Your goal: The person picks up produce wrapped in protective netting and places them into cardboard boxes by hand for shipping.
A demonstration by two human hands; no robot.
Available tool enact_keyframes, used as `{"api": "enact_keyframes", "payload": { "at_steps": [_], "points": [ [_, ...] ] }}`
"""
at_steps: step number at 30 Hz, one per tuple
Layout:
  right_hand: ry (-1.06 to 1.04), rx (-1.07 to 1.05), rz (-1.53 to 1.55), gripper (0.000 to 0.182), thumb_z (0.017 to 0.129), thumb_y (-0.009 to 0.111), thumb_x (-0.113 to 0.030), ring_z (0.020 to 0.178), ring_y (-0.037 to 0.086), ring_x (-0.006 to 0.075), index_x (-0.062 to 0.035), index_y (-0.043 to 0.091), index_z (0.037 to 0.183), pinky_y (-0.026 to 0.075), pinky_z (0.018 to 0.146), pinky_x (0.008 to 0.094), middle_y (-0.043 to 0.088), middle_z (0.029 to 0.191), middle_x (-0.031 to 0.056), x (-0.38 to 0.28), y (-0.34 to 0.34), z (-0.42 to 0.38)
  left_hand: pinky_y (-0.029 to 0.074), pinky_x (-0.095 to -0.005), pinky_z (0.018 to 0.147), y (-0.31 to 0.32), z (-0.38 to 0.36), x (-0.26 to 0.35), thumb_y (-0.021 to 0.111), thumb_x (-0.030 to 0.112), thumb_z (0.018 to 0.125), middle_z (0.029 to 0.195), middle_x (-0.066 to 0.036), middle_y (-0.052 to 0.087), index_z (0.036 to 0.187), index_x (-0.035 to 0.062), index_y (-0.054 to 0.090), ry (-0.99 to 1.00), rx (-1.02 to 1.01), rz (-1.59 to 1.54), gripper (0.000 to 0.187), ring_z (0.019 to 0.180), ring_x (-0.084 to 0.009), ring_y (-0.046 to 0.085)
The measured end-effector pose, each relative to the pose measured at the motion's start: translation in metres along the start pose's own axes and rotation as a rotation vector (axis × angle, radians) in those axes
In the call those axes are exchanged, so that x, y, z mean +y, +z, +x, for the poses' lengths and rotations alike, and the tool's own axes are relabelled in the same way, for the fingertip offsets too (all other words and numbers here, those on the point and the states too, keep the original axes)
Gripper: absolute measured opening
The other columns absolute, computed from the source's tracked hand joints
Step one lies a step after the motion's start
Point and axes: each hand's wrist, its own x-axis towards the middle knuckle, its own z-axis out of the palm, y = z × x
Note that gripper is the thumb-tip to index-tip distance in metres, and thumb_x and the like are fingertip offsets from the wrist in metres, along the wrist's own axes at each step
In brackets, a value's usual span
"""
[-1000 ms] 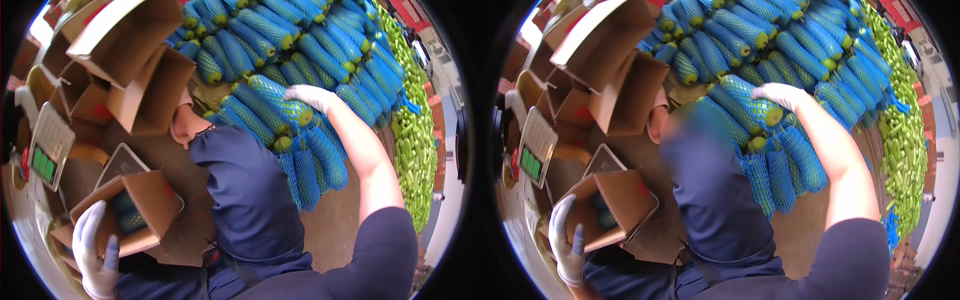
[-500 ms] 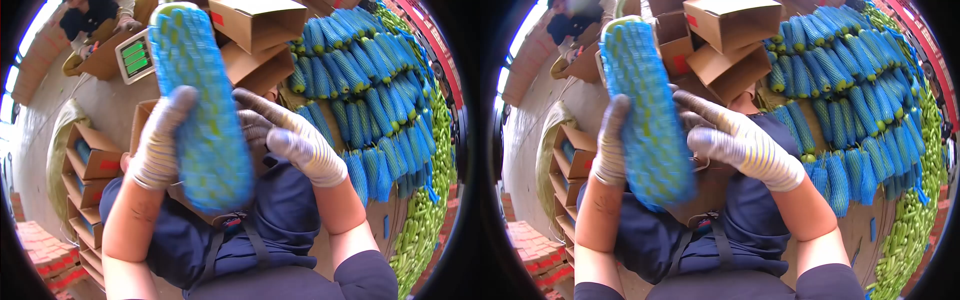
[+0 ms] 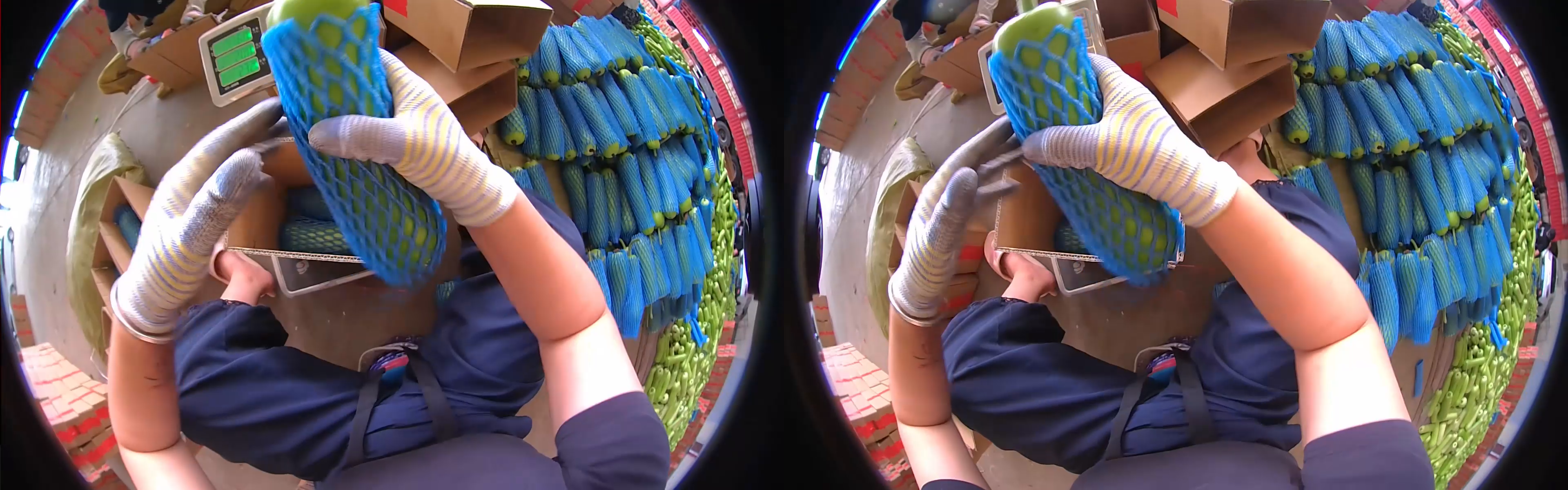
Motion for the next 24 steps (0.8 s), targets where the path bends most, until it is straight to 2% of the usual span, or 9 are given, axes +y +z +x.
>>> {"api": "enact_keyframes", "payload": {
  "at_steps": [2, 4, 7, 8, 10, 13, 17, 19, 24],
  "points": [
    [-0.039, 0.052, -0.121, 0.073, 0.066, 0.086, -0.019, 0.102, 0.062, 0.0213, -0.0014, 0.050, 0.127, 0.051, 0.091, 0.0325, 0.065, 0.109, 0.0099, 0.031, -0.008, 0.009, 0.035, -0.0320, 0.108, -0.028, -0.002, -0.022, 0.062, 0.029, 0.095, 0.135, -0.010, 0.056, 0.140, 0.0000, 0.048, -0.134, 0.101, 0.181, 0.055, 0.126, -0.0170, 0.048],
    [-0.124, -0.012, -0.320, 0.071, 0.065, 0.083, -0.016, 0.102, 0.063, 0.0208, -0.0026, 0.050, 0.127, 0.050, 0.092, 0.0332, 0.066, 0.108, 0.0102, 0.047, -0.007, 0.011, 0.034, -0.0343, 0.110, -0.051, 0.001, -0.079, 0.064, 0.030, 0.093, 0.138, -0.014, 0.054, 0.144, -0.0003, 0.042, -0.245, 0.149, 0.274, 0.063, 0.128, -0.0224, 0.049],
    [0.055, -0.159, -0.531, 0.070, 0.065, 0.080, -0.018, 0.105, 0.062, 0.0245, -0.0032, 0.050, 0.127, 0.048, 0.094, 0.0341, 0.064, 0.111, 0.0157, 0.053, 0.002, 0.008, 0.039, -0.0366, 0.106, -0.053, 0.001, -0.133, 0.065, 0.037, 0.090, 0.132, -0.031, 0.054, 0.154, 0.0019, 0.020, -0.236, -0.056, 0.586, 0.085, 0.125, -0.0376, 0.054],
    [0.069, -0.191, -0.587, 0.070, 0.065, 0.080, -0.019, 0.105, 0.062, 0.0253, -0.0030, 0.050, 0.127, 0.047, 0.094, 0.0343, 0.064, 0.112, 0.0160, 0.059, 0.002, 0.009, 0.041, -0.0388, 0.103, -0.047, 0.005, -0.123, 0.061, 0.035, 0.092, 0.128, -0.034, 0.054, 0.155, 0.0029, 0.015, -0.382, -0.089, 0.675, 0.084, 0.123, -0.0425, 0.053],
    [0.181, -0.219, -0.541, 0.070, 0.066, 0.080, -0.020, 0.105, 0.062, 0.0265, -0.0027, 0.050, 0.126, 0.047, 0.095, 0.0347, 0.064, 0.112, 0.0162, 0.062, 0.001, 0.010, 0.042, -0.0404, 0.101, -0.050, 0.011, -0.127, 0.058, 0.028, 0.094, 0.130, -0.033, 0.054, 0.155, 0.0038, 0.018, -0.404, -0.053, 0.648, 0.077, 0.123, -0.0441, 0.053],
    [0.246, -0.217, -0.532, 0.069, 0.067, 0.080, -0.019, 0.105, 0.062, 0.0271, -0.0025, 0.050, 0.127, 0.047, 0.095, 0.0354, 0.065, 0.111, 0.0164, 0.067, -0.005, 0.016, 0.041, -0.0391, 0.103, -0.058, 0.001, -0.142, 0.056, 0.023, 0.095, 0.131, -0.032, 0.054, 0.154, 0.0050, 0.021, -0.196, -0.019, 0.549, 0.071, 0.124, -0.0422, 0.053],
    [0.188, -0.223, -0.668, 0.068, 0.067, 0.080, -0.019, 0.103, 0.064, 0.0305, -0.0020, 0.050, 0.126, 0.048, 0.093, 0.0366, 0.065, 0.108, 0.0179, 0.067, -0.003, 0.021, 0.036, -0.0355, 0.109, -0.059, -0.009, -0.134, 0.054, 0.018, 0.094, 0.140, -0.027, 0.050, 0.154, 0.0032, 0.022, -0.275, -0.065, 0.440, 0.070, 0.132, -0.0341, 0.048],
    [0.120, -0.184, -0.705, 0.066, 0.067, 0.081, -0.019, 0.101, 0.065, 0.0324, -0.0026, 0.052, 0.124, 0.049, 0.090, 0.0374, 0.066, 0.105, 0.0188, 0.060, -0.001, 0.023, 0.029, -0.0321, 0.114, -0.055, -0.017, -0.127, 0.053, 0.015, 0.094, 0.148, -0.020, 0.043, 0.155, 0.0012, 0.021, -0.326, -0.079, 0.125, 0.070, 0.139, -0.0250, 0.040],
    [0.065, -0.156, -0.414, 0.066, 0.066, 0.082, -0.020, 0.098, 0.065, 0.0305, -0.0024, 0.053, 0.122, 0.049, 0.089, 0.0355, 0.067, 0.102, 0.0175, 0.058, 0.006, 0.021, 0.027, -0.0303, 0.115, -0.052, -0.027, -0.126, 0.051, 0.012, 0.093, 0.151, -0.017, 0.040, 0.155, 0.0000, 0.021, -0.340, -0.062, 0.108, 0.069, 0.140, -0.0221, 0.036]
  ]
}}
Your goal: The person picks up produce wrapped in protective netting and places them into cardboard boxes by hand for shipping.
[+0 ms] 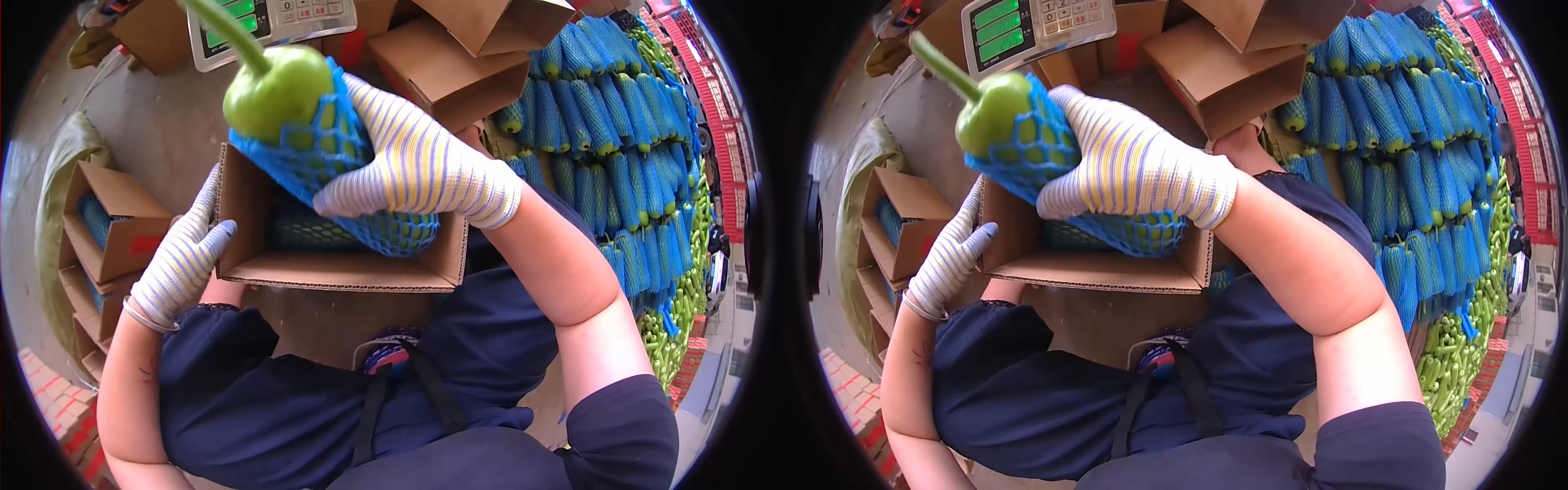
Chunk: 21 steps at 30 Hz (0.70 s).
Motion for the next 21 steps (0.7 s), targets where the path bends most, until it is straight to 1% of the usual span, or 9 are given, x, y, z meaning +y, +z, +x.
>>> {"api": "enact_keyframes", "payload": {
  "at_steps": [2, 4, 6, 8, 10, 12, 16, 18, 21],
  "points": [
    [0.200, -0.171, -0.050, 0.072, 0.071, 0.077, -0.003, 0.106, 0.059, 0.0158, -0.0044, 0.048, 0.136, 0.048, 0.095, 0.0321, 0.064, 0.115, 0.0060, -0.002, 0.007, -0.006, 0.028, -0.0306, 0.114, -0.001, 0.001, -0.007, 0.051, 0.012, 0.094, 0.150, -0.017, 0.041, 0.155, 0.0004, 0.022, 0.006, 0.022, 0.052, 0.069, 0.139, -0.0229, 0.038],
    [0.209, -0.290, -0.394, 0.063, 0.068, 0.079, -0.019, 0.103, 0.063, 0.0273, -0.0033, 0.053, 0.124, 0.048, 0.092, 0.0362, 0.065, 0.110, 0.0175, 0.004, 0.014, -0.007, 0.031, -0.0306, 0.112, -0.004, 0.008, -0.023, 0.051, 0.011, 0.093, 0.147, -0.016, 0.046, 0.154, 0.0019, 0.025, -0.022, 0.033, 0.086, 0.067, 0.135, -0.0216, 0.042],
    [0.295, -0.414, -0.554, 0.064, 0.068, 0.079, -0.026, 0.103, 0.063, 0.0357, -0.0025, 0.053, 0.121, 0.049, 0.091, 0.0395, 0.065, 0.109, 0.0212, 0.019, 0.024, -0.005, 0.032, -0.0304, 0.111, -0.004, 0.011, -0.021, 0.051, 0.011, 0.093, 0.144, -0.015, 0.048, 0.154, 0.0025, 0.027, -0.016, 0.018, -0.042, 0.065, 0.132, -0.0203, 0.044],
    [0.423, -0.514, -0.489, 0.065, 0.067, 0.080, -0.029, 0.106, 0.061, 0.0384, -0.0017, 0.053, 0.121, 0.048, 0.090, 0.0412, 0.065, 0.110, 0.0224, 0.037, 0.035, 0.003, 0.034, -0.0302, 0.110, -0.007, 0.012, -0.022, 0.051, 0.010, 0.093, 0.142, -0.014, 0.051, 0.153, 0.0030, 0.030, -0.014, 0.011, -0.164, 0.064, 0.129, -0.0191, 0.046],
    [0.457, -0.540, -0.461, 0.069, 0.067, 0.080, -0.032, 0.108, 0.061, 0.0374, -0.0001, 0.053, 0.122, 0.048, 0.092, 0.0410, 0.064, 0.114, 0.0228, 0.046, 0.041, 0.009, 0.036, -0.0302, 0.109, -0.010, 0.015, -0.028, 0.056, 0.015, 0.095, 0.140, -0.011, 0.051, 0.151, 0.0022, 0.032, 0.034, -0.032, -0.175, 0.063, 0.127, -0.0176, 0.047],
    [0.530, -0.581, -0.792, 0.074, 0.065, 0.080, -0.034, 0.111, 0.061, 0.0377, 0.0006, 0.053, 0.124, 0.048, 0.095, 0.0411, 0.063, 0.118, 0.0234, 0.052, 0.047, 0.011, 0.035, -0.0293, 0.110, -0.010, 0.016, -0.028, 0.053, 0.011, 0.093, 0.140, -0.011, 0.051, 0.151, 0.0020, 0.033, 0.073, -0.001, -0.152, 0.062, 0.127, -0.0173, 0.047],
    [0.657, -0.648, -0.995, 0.078, 0.066, 0.079, -0.039, 0.113, 0.062, 0.0340, 0.0012, 0.053, 0.128, 0.050, 0.095, 0.0400, 0.063, 0.122, 0.0224, 0.064, 0.068, 0.019, 0.031, -0.0273, 0.112, -0.005, 0.019, -0.034, 0.048, 0.003, 0.088, 0.145, -0.013, 0.048, 0.153, 0.0007, 0.029, -0.014, 0.042, -0.040, 0.067, 0.131, -0.0190, 0.044],
    [0.642, -0.656, -1.113, 0.078, 0.069, 0.076, -0.040, 0.107, 0.067, 0.0320, 0.0003, 0.052, 0.131, 0.052, 0.091, 0.0400, 0.067, 0.119, 0.0203, 0.075, 0.087, 0.022, 0.028, -0.0277, 0.113, -0.003, 0.020, -0.028, 0.048, 0.001, 0.086, 0.148, -0.016, 0.044, 0.153, 0.0004, 0.026, 0.154, 0.039, 0.168, 0.071, 0.136, -0.0219, 0.041],
    [0.783, -0.745, -1.088, 0.081, 0.069, 0.075, -0.038, 0.108, 0.067, 0.0313, 0.0003, 0.049, 0.134, 0.052, 0.091, 0.0402, 0.067, 0.119, 0.0199, 0.081, 0.096, 0.034, 0.026, -0.0278, 0.114, -0.006, 0.023, -0.027, 0.049, 0.002, 0.085, 0.150, -0.018, 0.041, 0.155, 0.0023, 0.022, 0.060, 0.009, 0.201, 0.075, 0.138, -0.0237, 0.038]
  ]
}}
